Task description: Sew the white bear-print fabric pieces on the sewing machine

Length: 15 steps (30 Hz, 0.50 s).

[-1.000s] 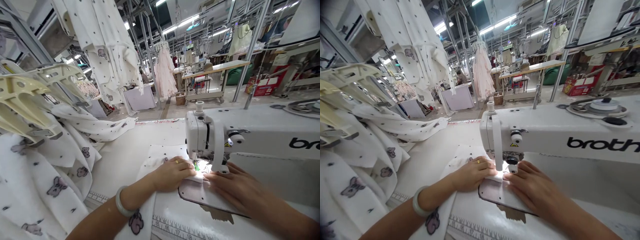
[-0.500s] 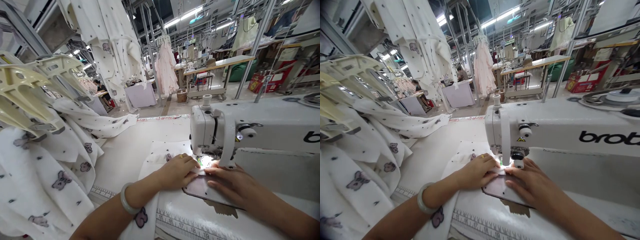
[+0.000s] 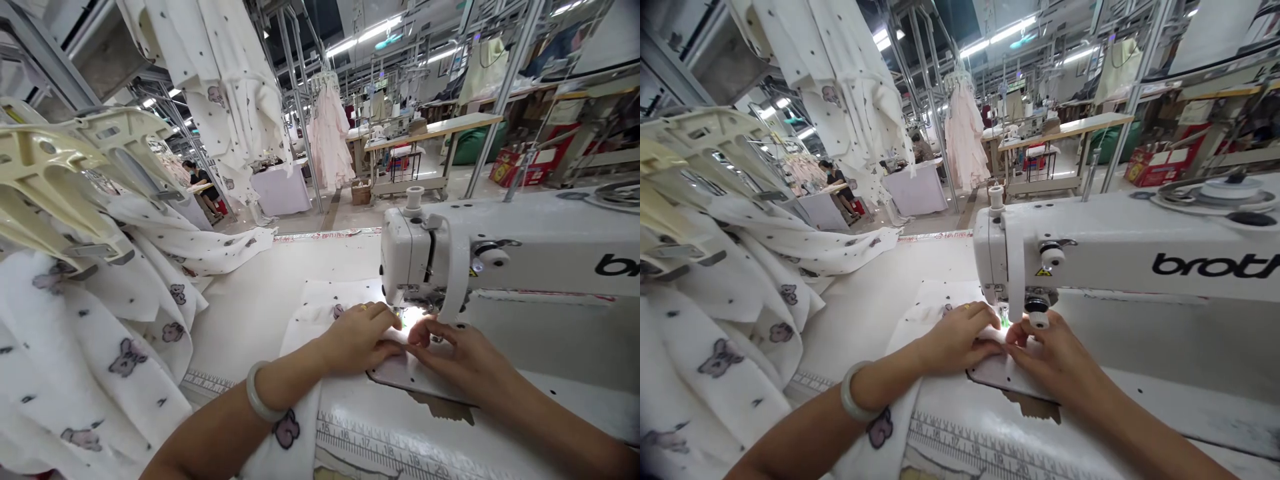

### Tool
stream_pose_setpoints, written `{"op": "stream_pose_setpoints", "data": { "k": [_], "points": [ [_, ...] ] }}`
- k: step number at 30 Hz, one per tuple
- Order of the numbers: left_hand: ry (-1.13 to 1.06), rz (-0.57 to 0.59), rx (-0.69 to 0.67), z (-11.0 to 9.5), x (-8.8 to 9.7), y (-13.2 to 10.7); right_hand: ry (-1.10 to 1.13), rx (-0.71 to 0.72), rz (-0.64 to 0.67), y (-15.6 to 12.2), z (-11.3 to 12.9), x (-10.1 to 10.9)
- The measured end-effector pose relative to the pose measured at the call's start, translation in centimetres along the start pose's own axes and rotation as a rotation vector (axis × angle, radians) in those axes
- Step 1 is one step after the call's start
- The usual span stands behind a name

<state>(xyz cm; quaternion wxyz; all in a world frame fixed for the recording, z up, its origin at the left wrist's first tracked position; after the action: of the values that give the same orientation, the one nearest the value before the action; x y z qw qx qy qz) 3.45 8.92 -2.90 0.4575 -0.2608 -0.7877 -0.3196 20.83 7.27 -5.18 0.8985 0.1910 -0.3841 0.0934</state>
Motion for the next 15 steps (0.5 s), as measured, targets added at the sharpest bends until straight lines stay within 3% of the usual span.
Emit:
{"op": "stream_pose_setpoints", "data": {
  "k": [4, 10, 15],
  "points": [
    [0.127, -0.045, -0.061, -0.1, -0.3, 0.0, -0.014, 0.123, 0.025, -0.1, -0.1, 0.2],
    [0.202, -0.071, -0.084, -0.2, -0.4, 0.0, -0.375, 0.556, -0.209, -0.9, 1.0, 0.4],
    [0.188, -0.056, -0.128, -0.2, -0.3, -0.1, -0.429, 0.689, -0.221, -1.0, 2.0, 0.7]
  ]
}}
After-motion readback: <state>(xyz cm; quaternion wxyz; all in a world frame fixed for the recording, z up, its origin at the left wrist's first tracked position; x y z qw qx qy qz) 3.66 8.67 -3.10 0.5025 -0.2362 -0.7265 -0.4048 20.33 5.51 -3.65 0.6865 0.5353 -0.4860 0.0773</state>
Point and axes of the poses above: each hand's wrist, its own y-axis towards the middle knuckle, its own x-axis out of the back of the hand, z = x × y, the point moved 5 cm from there along y, towards the middle knuckle, and after that the axes turned 5 degrees about x, right-handed, at the moved point
